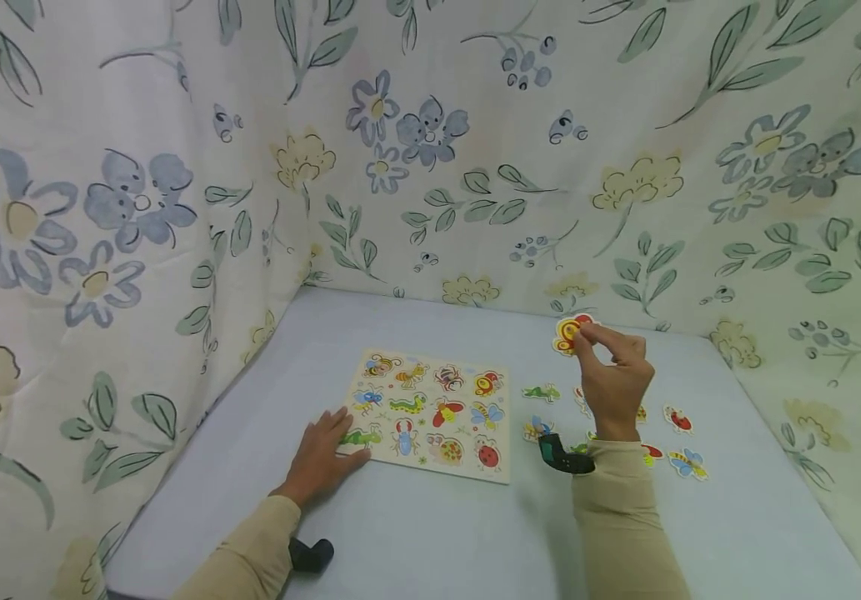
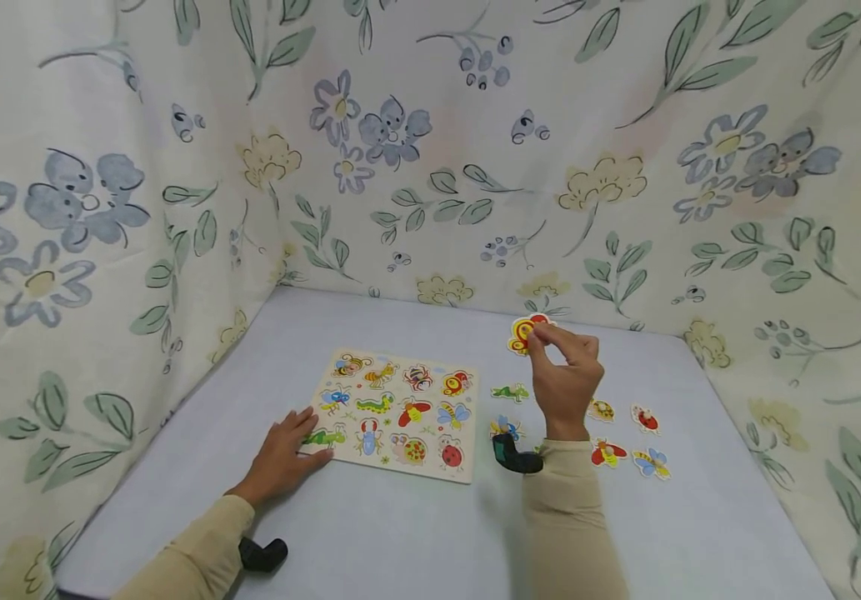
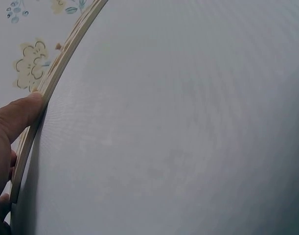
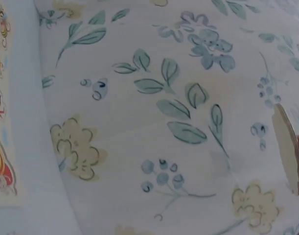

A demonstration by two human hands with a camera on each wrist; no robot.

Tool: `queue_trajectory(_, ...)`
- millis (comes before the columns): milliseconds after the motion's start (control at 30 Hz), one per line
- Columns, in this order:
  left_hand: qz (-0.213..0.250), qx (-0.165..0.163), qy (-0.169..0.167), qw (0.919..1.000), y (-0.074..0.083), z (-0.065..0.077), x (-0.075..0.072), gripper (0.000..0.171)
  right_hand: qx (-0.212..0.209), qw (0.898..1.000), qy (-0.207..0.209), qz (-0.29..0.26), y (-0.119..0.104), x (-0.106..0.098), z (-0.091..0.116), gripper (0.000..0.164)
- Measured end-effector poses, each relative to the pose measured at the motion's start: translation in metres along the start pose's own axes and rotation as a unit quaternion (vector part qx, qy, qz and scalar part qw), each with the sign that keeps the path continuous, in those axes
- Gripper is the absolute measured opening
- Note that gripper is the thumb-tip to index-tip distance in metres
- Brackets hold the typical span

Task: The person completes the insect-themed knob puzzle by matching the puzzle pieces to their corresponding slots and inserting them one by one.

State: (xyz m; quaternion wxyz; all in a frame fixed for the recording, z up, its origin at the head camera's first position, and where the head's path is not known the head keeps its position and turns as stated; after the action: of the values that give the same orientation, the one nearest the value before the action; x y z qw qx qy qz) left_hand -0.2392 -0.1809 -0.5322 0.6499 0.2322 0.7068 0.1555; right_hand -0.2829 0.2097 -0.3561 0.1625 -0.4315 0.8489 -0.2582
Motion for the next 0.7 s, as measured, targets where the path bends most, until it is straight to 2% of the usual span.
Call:
queue_trajectory(167, -0.002, -0.003, 0.001, 1.0, 0.001, 0.0, 0.0, 0.076, 0.002, 1.0, -0.018, -0.006, 0.027, 0.034, 0.01, 0.013)
queue_trajectory(400, -0.002, -0.003, 0.009, 1.0, 0.0, 0.0, -0.002, 0.076, 0.073, 0.994, -0.075, -0.012, 0.059, 0.075, 0.034, 0.011)
queue_trajectory(533, -0.003, -0.008, 0.002, 1.0, -0.002, 0.0, 0.001, 0.076, 0.117, 0.987, -0.105, 0.018, 0.078, 0.091, 0.05, 0.011)
queue_trajectory(700, -0.004, -0.008, 0.001, 1.0, -0.003, 0.0, 0.004, 0.077, 0.165, 0.972, -0.151, 0.066, 0.094, 0.101, 0.067, 0.011)
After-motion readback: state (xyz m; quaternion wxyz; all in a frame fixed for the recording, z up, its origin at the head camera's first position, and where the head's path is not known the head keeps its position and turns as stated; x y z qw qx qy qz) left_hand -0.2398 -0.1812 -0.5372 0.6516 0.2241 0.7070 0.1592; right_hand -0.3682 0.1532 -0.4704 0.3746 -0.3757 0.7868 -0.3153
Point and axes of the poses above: each hand's wrist, its own z-axis away from the middle knuckle, its own x-axis out of the palm, y = z × x, the point moved 2 cm from there along -z, towards the middle knuckle, and after that the axes turned 2 degrees about -z, right-handed, at the moved point
